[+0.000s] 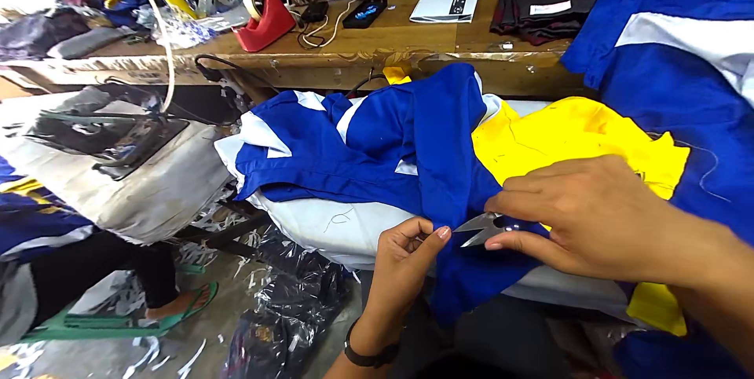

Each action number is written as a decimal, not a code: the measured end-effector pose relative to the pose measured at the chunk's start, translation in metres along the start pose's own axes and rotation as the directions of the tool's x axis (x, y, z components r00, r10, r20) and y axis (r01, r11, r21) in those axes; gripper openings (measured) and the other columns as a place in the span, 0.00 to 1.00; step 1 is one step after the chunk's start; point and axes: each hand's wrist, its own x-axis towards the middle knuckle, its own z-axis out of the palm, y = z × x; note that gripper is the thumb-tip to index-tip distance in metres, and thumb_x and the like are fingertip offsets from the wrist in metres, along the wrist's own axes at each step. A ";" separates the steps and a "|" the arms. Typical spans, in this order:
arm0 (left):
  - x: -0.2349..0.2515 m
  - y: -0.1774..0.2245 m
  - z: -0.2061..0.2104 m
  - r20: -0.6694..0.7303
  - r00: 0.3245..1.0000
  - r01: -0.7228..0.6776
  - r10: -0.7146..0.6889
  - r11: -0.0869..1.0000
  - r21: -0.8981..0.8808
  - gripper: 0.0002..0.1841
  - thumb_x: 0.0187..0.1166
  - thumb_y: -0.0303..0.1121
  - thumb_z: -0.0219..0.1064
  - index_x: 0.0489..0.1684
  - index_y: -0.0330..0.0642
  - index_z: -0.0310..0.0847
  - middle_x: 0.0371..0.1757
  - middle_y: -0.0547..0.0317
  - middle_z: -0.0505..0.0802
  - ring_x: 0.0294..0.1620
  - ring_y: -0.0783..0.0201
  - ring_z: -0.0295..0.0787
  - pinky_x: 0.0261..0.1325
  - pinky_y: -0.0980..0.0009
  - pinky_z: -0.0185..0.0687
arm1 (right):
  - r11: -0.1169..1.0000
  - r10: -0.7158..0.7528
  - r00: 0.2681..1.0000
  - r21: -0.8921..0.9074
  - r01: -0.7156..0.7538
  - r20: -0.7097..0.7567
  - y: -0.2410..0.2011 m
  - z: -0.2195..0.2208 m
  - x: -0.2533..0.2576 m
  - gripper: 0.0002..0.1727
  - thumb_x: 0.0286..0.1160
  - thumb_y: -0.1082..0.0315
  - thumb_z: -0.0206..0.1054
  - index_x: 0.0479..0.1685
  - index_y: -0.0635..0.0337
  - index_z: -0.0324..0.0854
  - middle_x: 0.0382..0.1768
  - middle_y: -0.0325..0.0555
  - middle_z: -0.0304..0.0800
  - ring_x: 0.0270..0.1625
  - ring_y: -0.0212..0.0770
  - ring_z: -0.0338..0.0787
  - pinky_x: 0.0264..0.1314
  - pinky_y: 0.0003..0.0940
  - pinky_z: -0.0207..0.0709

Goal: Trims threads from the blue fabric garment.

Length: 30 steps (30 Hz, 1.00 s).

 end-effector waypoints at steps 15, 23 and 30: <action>0.002 0.002 0.006 0.010 0.997 -0.073 0.072 0.985 0.154 0.06 0.76 0.24 0.69 0.28 0.36 0.89 0.26 0.68 0.90 0.26 0.81 0.82 0.31 0.84 0.78 | 0.968 -0.170 0.969 -0.155 0.198 0.181 -0.006 -0.021 0.030 0.21 0.72 0.50 0.66 0.14 0.51 0.83 0.14 0.35 0.74 0.18 0.38 0.79 0.16 0.34 0.62; 0.002 0.000 0.002 0.053 0.994 -0.102 0.091 0.960 0.260 0.07 0.76 0.27 0.70 0.27 0.38 0.89 0.26 0.69 0.88 0.25 0.83 0.77 0.29 0.85 0.72 | 0.958 -0.220 0.955 -0.139 0.249 0.199 -0.011 -0.019 0.036 0.18 0.68 0.56 0.70 0.12 0.53 0.82 0.12 0.37 0.73 0.15 0.38 0.77 0.16 0.34 0.60; 0.002 -0.002 -0.001 0.101 0.993 -0.100 0.067 0.925 0.367 0.09 0.75 0.31 0.71 0.23 0.42 0.88 0.26 0.72 0.86 0.27 0.82 0.78 0.32 0.84 0.73 | 0.956 -0.233 0.931 -0.107 0.272 0.281 -0.019 -0.019 0.043 0.17 0.67 0.60 0.72 0.12 0.54 0.80 0.11 0.38 0.72 0.15 0.38 0.77 0.16 0.33 0.59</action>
